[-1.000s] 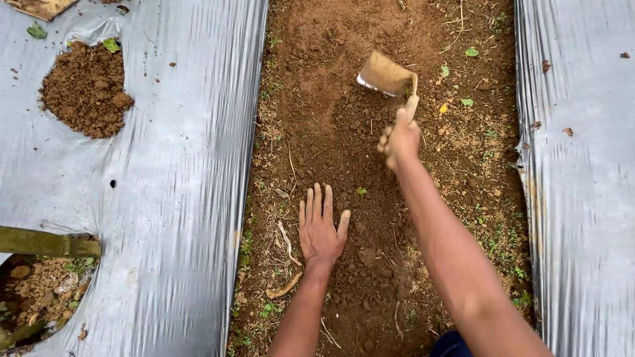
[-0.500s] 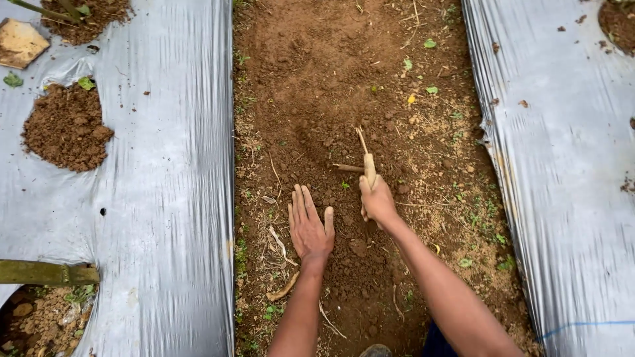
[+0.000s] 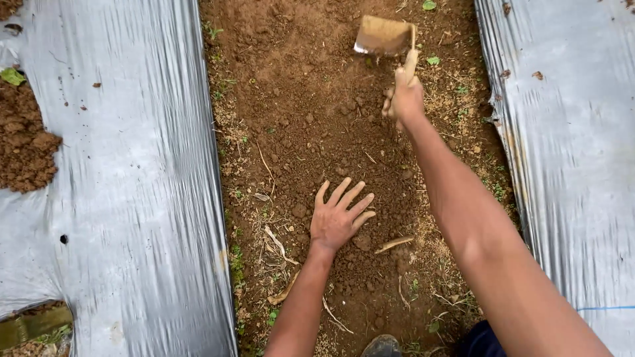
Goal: The person ties a tomato plant to a bamboo stake using blue string, then uses a hand hoe to loosen soil between plastic mulch rows and places soil around the plant base.
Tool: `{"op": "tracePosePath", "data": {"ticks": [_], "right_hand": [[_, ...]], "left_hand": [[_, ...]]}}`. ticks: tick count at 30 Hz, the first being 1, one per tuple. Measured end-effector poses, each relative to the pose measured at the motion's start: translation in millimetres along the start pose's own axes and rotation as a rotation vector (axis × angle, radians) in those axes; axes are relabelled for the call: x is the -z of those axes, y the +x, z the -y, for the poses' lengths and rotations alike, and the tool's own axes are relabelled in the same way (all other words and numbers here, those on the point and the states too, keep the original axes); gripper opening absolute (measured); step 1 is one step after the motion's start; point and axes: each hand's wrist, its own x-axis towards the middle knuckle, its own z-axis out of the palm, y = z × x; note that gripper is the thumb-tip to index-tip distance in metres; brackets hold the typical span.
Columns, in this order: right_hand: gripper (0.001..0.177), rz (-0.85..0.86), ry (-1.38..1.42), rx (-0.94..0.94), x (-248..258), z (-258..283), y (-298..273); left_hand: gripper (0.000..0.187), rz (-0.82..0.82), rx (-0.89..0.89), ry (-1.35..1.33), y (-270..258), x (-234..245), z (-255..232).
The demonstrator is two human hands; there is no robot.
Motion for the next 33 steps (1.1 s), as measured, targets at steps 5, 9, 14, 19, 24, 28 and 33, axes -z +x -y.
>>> {"op": "tracePosePath", "data": {"ticks": [5, 9, 14, 19, 24, 28, 33], "right_hand": [[0.030, 0.046, 0.187, -0.210, -20, -21, 117], [0.032, 0.016, 0.007, -0.153, 8, -50, 21], [0.026, 0.048, -0.171, -0.178, 48, -104, -168], [0.032, -0.050, -0.241, -0.214, 88, -138, -291], [0.034, -0.151, -0.245, -0.123, 110, -100, -225], [0.040, -0.119, -0.159, 0.059, 105, -52, -70], [0.050, -0.049, -0.353, 0.028, 108, -24, 70]], "left_hand": [[0.043, -0.170, -0.003, -0.082, 4, -39, 7], [0.048, -0.105, -0.006, -0.059, 10, -29, 9], [0.072, -0.093, 0.161, -0.055, 9, -8, 7], [0.047, -0.226, 0.327, -0.025, -4, -11, 7], [0.068, 0.135, 0.723, 0.077, -23, 40, -4], [0.079, 0.243, 0.672, 0.106, -17, 45, -9], [0.084, 0.355, 0.701, 0.152, -6, 38, 2]]}}
